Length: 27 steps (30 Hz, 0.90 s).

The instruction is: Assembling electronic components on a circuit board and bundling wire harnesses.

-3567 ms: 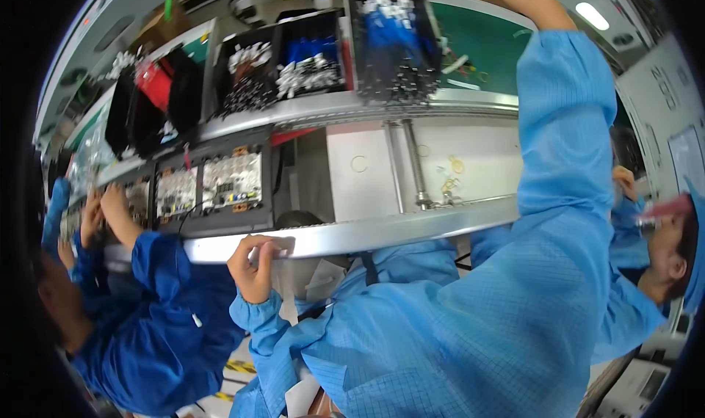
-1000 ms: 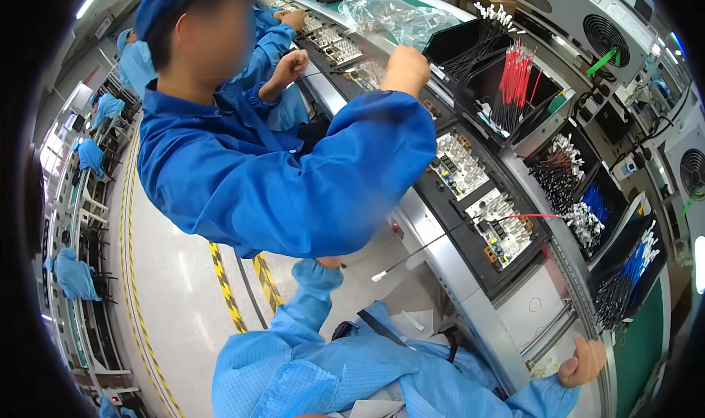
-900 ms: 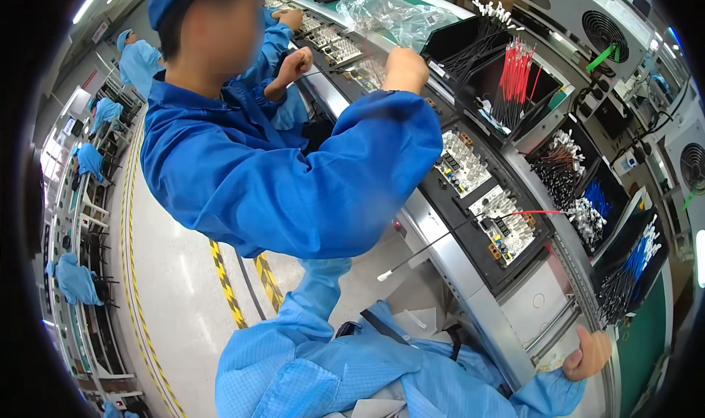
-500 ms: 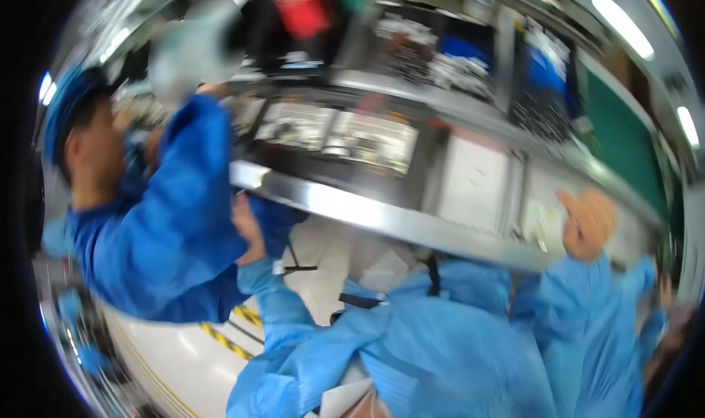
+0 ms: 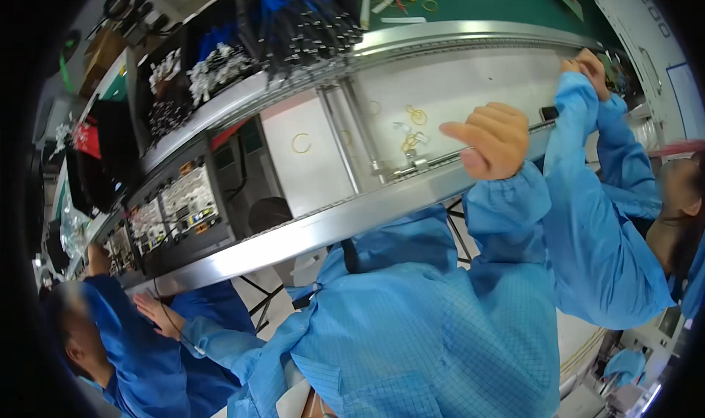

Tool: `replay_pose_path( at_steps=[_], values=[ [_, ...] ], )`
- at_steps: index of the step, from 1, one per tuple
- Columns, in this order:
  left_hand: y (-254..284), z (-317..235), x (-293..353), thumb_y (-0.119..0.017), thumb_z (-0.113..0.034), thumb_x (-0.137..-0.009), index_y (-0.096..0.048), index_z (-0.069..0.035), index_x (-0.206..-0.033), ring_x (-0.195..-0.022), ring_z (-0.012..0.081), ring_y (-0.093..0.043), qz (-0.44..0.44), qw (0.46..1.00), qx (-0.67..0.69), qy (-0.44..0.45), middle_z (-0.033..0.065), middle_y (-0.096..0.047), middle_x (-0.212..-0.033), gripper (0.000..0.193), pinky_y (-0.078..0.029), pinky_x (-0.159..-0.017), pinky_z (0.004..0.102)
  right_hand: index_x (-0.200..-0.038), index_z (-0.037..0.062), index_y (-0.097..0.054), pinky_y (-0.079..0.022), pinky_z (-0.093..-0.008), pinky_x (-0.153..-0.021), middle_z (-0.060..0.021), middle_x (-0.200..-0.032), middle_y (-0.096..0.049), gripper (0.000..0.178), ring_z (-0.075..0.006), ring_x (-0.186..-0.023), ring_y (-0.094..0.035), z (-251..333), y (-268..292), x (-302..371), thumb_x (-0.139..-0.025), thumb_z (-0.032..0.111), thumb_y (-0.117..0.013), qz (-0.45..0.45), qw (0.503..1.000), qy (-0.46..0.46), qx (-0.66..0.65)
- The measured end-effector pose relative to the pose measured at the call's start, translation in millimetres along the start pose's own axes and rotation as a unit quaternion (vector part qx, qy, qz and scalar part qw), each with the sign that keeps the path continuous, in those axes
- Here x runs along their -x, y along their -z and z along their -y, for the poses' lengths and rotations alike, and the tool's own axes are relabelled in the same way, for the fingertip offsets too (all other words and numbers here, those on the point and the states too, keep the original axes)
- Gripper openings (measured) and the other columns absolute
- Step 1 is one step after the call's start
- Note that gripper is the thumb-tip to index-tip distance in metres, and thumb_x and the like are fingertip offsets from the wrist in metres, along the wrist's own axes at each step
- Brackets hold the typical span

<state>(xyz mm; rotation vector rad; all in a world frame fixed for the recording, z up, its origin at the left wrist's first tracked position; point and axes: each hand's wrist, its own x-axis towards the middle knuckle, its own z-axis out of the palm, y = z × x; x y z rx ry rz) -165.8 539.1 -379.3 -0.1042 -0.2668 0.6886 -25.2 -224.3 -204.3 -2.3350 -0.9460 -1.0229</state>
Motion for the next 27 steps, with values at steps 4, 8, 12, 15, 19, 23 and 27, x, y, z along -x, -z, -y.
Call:
replay_pose_path(
  at_steps=[4,8,12,15,19,23,27],
  values=[
    [-29,43,9,-0.034,-0.029,-0.089,-0.022,-0.002,-0.138,-0.130,0.0341,-0.027,-0.038,0.998,-0.049,-0.018,0.0184,-0.024,-0.142,0.057,-0.026,-0.105,0.0478,-0.063,-0.0004,-0.059,-0.028,-0.0278,-0.036,-0.0040,-0.045,-0.040,0.050,-0.0166,-0.036,-0.039,-25,-2,23,-0.091,0.036,-0.040,-0.048,0.999,0.021,-0.010],
    [-52,48,23,-0.038,-0.023,-0.089,-0.017,-0.001,-0.139,-0.130,0.0340,-0.025,-0.044,0.989,-0.140,-0.026,0.0173,-0.015,-0.145,0.058,-0.021,-0.107,0.0509,-0.053,-0.0008,-0.051,-0.025,-0.0277,-0.035,-0.0040,-0.040,-0.034,0.054,-0.0152,-0.033,-0.033,-46,-16,43,-0.092,0.035,-0.039,-0.180,0.981,-0.002,-0.078],
    [-42,22,0,-0.039,-0.015,-0.086,-0.021,0.002,-0.135,-0.124,0.0304,-0.032,-0.101,0.983,-0.150,0.025,0.0173,-0.021,-0.142,0.056,-0.026,-0.103,0.0465,-0.051,0.0002,-0.047,-0.022,-0.0287,-0.038,-0.0059,-0.041,-0.036,0.055,-0.0158,-0.035,-0.033,-45,-18,47,-0.092,0.035,-0.036,-0.133,0.984,-0.065,-0.099],
    [-51,-30,-8,-0.040,-0.009,-0.083,-0.024,0.004,-0.133,-0.120,0.0276,-0.037,-0.155,0.972,-0.166,0.055,0.0173,-0.026,-0.139,0.054,-0.031,-0.101,0.0433,-0.051,0.0021,-0.045,-0.020,-0.0279,-0.037,-0.0047,-0.041,-0.035,0.054,-0.0154,-0.034,-0.031,-47,-27,45,-0.091,0.038,-0.037,-0.169,0.972,-0.069,-0.149],
    [-57,-85,-32,-0.041,-0.001,-0.079,-0.029,0.007,-0.129,-0.114,0.0240,-0.044,-0.238,0.955,-0.113,0.138,0.0173,-0.032,-0.135,0.052,-0.037,-0.098,0.0389,-0.051,0.0035,-0.041,-0.019,-0.0287,-0.038,-0.0044,-0.041,-0.034,0.054,-0.0152,-0.034,-0.030,-55,-26,44,-0.091,0.039,-0.033,-0.176,0.963,-0.087,-0.184],
    [-56,-121,-49,-0.041,0.004,-0.076,-0.032,0.009,-0.127,-0.109,0.0213,-0.049,-0.308,0.902,-0.010,0.303,0.0173,-0.036,-0.133,0.051,-0.041,-0.096,0.0356,-0.055,0.0025,-0.044,-0.020,-0.0290,-0.038,-0.0089,-0.047,-0.042,0.052,-0.0180,-0.039,-0.036,-61,-31,58,-0.091,0.038,-0.033,-0.168,0.960,-0.087,-0.207],
    [-100,-134,-42,-0.047,0.002,-0.077,-0.044,0.006,-0.117,-0.080,0.0162,-0.058,-0.258,0.950,-0.128,0.121,0.0118,-0.057,-0.109,0.040,-0.051,-0.074,0.0293,-0.057,-0.0016,-0.047,-0.023,-0.0299,-0.039,-0.0129,-0.047,-0.042,0.054,-0.0215,-0.042,-0.039,-76,-23,61,-0.091,0.038,-0.033,-0.206,0.946,-0.099,-0.230]
  ],
)
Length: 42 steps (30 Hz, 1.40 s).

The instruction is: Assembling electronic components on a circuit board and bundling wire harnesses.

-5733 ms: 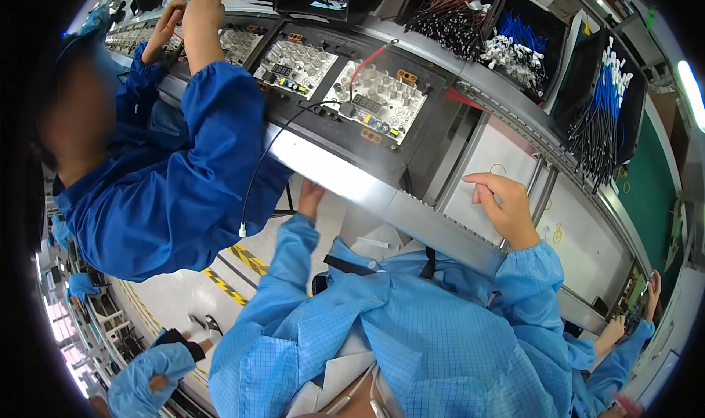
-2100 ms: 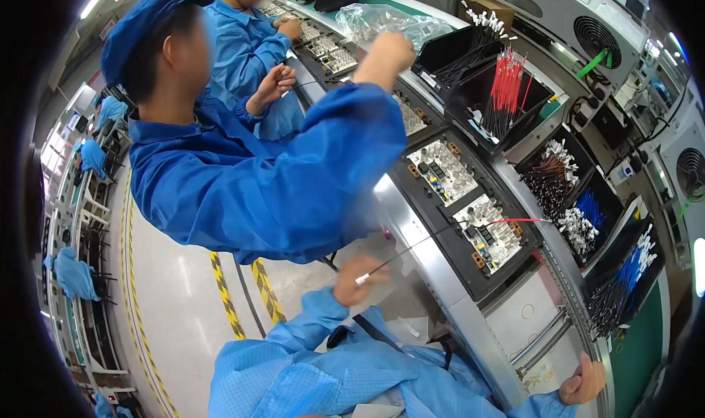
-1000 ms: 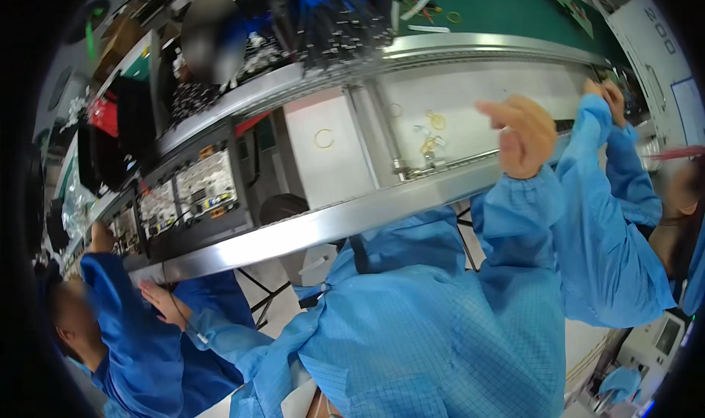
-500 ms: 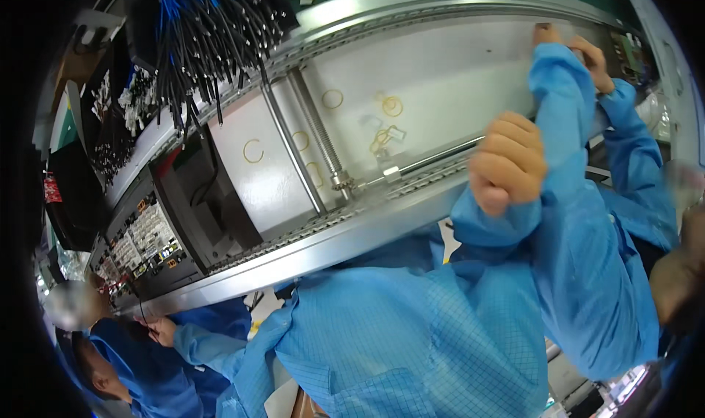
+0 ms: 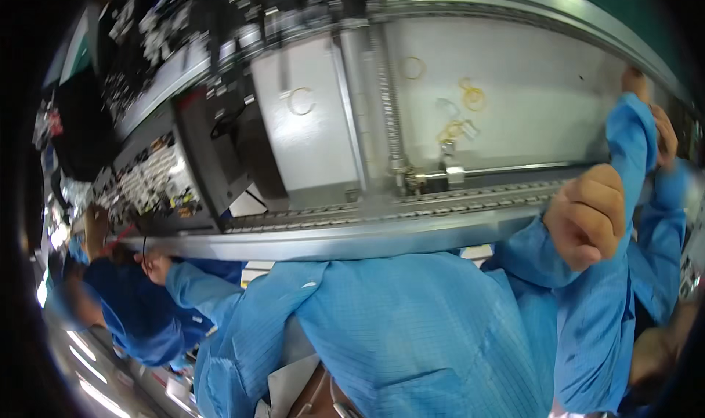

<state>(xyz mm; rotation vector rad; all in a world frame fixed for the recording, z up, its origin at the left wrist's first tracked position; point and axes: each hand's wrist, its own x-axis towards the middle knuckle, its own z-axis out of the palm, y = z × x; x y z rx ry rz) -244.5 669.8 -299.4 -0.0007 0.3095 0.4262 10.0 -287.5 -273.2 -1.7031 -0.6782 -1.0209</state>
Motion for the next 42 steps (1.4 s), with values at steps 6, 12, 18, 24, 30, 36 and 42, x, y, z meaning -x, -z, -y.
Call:
replay_pose_path(
  at_steps=[6,12,18,24,30,36,42],
  values=[
    [9,196,-8,-0.045,-0.012,-0.085,-0.059,-0.009,-0.100,-0.081,0.0114,-0.056,0.031,0.977,-0.189,-0.096,-0.0004,-0.063,-0.092,0.021,-0.043,-0.067,0.0268,-0.062,-0.0050,-0.053,-0.026,-0.0298,-0.041,-0.0127,-0.049,-0.045,0.054,-0.0212,-0.043,-0.042,19,-36,-10,-0.090,0.038,-0.036,0.117,0.991,-0.028,0.050],
    [29,212,-11,-0.039,-0.015,-0.091,-0.051,0.004,-0.109,-0.105,0.0247,-0.055,0.227,0.955,-0.159,-0.109,0.0140,-0.058,-0.114,0.029,-0.042,-0.094,0.0387,-0.098,-0.0021,-0.057,-0.039,-0.0259,-0.052,-0.0066,-0.065,-0.053,0.037,-0.0129,-0.055,-0.047,72,-159,-17,-0.088,0.030,-0.042,0.399,0.798,-0.405,-0.201],
    [14,240,-7,-0.032,-0.022,-0.093,-0.041,0.003,-0.124,-0.123,0.0277,-0.040,0.224,0.964,-0.033,-0.143,0.0150,-0.044,-0.130,0.041,-0.030,-0.103,0.0438,-0.119,0.0038,-0.046,-0.040,-0.0214,-0.059,-0.0037,-0.074,-0.053,0.040,-0.0096,-0.061,-0.048,85,-263,-8,-0.092,0.032,-0.040,0.516,0.607,-0.533,-0.283],
    [11,274,0,-0.029,-0.032,-0.094,-0.030,-0.006,-0.136,-0.133,0.0279,-0.020,0.253,0.961,0.080,-0.078,0.0122,-0.025,-0.143,0.050,-0.012,-0.110,0.0455,-0.106,0.0087,-0.047,-0.038,-0.0207,-0.053,-0.0026,-0.072,-0.052,0.038,-0.0090,-0.059,-0.047,74,-307,18,-0.093,0.043,-0.037,0.499,0.515,-0.623,-0.312],
    [11,299,35,-0.036,-0.023,-0.093,-0.036,-0.002,-0.129,-0.125,0.0285,-0.035,0.106,0.920,-0.219,-0.307,0.0157,-0.040,-0.132,0.042,-0.026,-0.106,0.0438,-0.105,0.0083,-0.045,-0.036,-0.0202,-0.051,0.0003,-0.067,-0.046,0.035,-0.0076,-0.057,-0.043,83,-307,8,-0.093,0.041,-0.039,0.487,0.599,-0.584,-0.250],
    [-14,324,50,-0.050,-0.008,-0.089,-0.052,0.001,-0.110,-0.097,0.0208,-0.057,0.048,0.670,-0.647,-0.361,0.0116,-0.059,-0.104,0.023,-0.045,-0.084,0.0285,-0.107,0.0058,-0.045,-0.034,-0.0199,-0.054,0.0013,-0.067,-0.042,0.027,-0.0065,-0.060,-0.041,84,-282,-14,-0.093,0.029,-0.041,0.352,0.786,-0.458,-0.218],
    [-67,352,27,-0.064,-0.005,-0.072,-0.065,-0.005,-0.086,-0.078,0.0233,-0.057,0.117,0.321,-0.853,-0.394,0.0083,-0.060,-0.082,0.013,-0.044,-0.069,0.0315,-0.110,0.0032,-0.045,-0.033,-0.0192,-0.058,0.0003,-0.069,-0.042,0.024,-0.0065,-0.063,-0.040,92,-270,-14,-0.092,0.018,-0.041,0.299,0.838,-0.403,-0.216]
  ],
)
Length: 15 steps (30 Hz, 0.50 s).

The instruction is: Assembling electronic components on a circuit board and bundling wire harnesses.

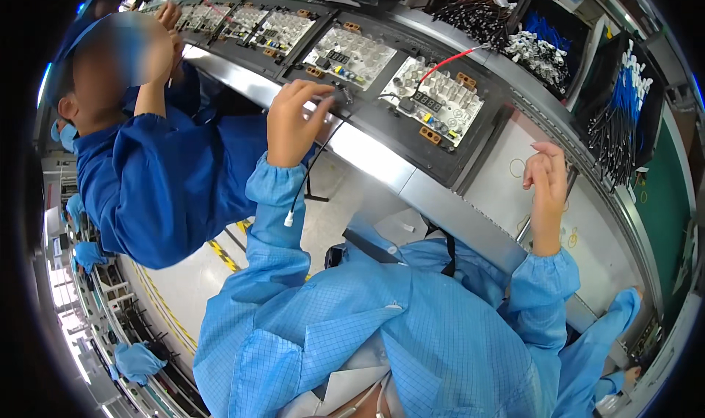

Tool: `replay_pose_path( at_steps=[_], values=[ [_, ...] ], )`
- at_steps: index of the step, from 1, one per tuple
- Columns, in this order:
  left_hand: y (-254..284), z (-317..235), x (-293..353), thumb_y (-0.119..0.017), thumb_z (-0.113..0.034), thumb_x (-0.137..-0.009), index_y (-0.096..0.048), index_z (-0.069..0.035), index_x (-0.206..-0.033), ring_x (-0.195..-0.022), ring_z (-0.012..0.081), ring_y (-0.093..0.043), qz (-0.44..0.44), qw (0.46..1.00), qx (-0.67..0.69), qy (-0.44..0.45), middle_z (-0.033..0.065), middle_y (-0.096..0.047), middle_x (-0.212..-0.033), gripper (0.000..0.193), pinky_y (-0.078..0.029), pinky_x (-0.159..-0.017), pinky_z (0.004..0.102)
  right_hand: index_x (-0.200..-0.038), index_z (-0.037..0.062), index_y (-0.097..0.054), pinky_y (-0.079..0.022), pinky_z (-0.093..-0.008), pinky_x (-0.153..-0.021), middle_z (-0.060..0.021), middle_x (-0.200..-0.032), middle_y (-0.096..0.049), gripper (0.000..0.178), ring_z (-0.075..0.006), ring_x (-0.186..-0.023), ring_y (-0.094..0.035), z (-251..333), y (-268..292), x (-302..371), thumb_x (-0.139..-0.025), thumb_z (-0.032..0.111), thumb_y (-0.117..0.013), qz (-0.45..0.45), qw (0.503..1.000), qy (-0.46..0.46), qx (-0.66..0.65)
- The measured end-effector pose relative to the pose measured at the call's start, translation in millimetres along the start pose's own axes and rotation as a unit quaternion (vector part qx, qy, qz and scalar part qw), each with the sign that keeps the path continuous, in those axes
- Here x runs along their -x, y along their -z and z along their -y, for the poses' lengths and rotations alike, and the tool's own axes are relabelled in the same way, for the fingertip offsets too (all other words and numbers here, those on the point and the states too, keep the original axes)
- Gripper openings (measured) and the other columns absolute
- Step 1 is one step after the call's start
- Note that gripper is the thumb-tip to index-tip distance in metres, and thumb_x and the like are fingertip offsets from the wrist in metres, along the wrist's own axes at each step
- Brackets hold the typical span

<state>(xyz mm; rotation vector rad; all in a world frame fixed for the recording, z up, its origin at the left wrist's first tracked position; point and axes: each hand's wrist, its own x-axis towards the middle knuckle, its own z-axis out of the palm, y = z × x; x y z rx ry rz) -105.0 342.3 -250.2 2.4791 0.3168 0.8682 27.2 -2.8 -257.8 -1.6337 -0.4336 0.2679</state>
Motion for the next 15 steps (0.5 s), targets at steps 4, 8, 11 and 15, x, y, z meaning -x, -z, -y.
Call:
replay_pose_path(
  at_steps=[4,8,11,15],
  values=[
    [-16,-2,-14,-0.068,-0.013,-0.071,-0.065,-0.005,-0.081,-0.068,0.0236,-0.054,0.037,0.995,-0.062,-0.062,0.0067,-0.057,-0.071,0.013,-0.042,-0.060,0.0336,-0.112,0.0025,-0.044,-0.034,-0.0194,-0.059,0.0000,-0.070,-0.043,0.024,-0.0068,-0.064,-0.040,3,0,-1,-0.091,0.013,-0.042,0.023,1.000,0.008,0.002],
    [-19,-3,-16,-0.070,-0.020,-0.069,-0.062,-0.006,-0.074,-0.060,0.0252,-0.053,0.106,0.992,-0.067,0.017,0.0073,-0.054,-0.062,0.017,-0.041,-0.054,0.0362,-0.113,0.0030,-0.044,-0.034,-0.0198,-0.060,0.0000,-0.071,-0.044,0.024,-0.0066,-0.065,-0.040,5,-2,1,-0.091,0.013,-0.041,0.012,1.000,-0.005,-0.003],
    [-14,-5,-14,-0.071,-0.017,-0.070,-0.063,-0.004,-0.078,-0.051,0.0143,-0.046,0.126,0.988,-0.055,0.063,0.0046,-0.049,-0.058,0.017,-0.038,-0.048,0.0277,-0.114,0.0032,-0.043,-0.034,-0.0201,-0.061,0.0001,-0.071,-0.046,0.025,-0.0065,-0.066,-0.040,6,-3,1,-0.091,0.013,-0.041,0.035,0.999,-0.007,-0.003],
    [-12,-2,-11,-0.072,-0.016,-0.069,-0.062,-0.004,-0.078,-0.053,0.0140,-0.047,0.140,0.988,-0.026,0.067,0.0046,-0.050,-0.059,0.018,-0.038,-0.049,0.0269,-0.116,0.0041,-0.043,-0.034,-0.0207,-0.062,-0.0002,-0.072,-0.047,0.028,-0.0065,-0.068,-0.041,1,-3,-1,-0.091,0.015,-0.043,0.053,0.999,-0.007,0.000]
  ],
)
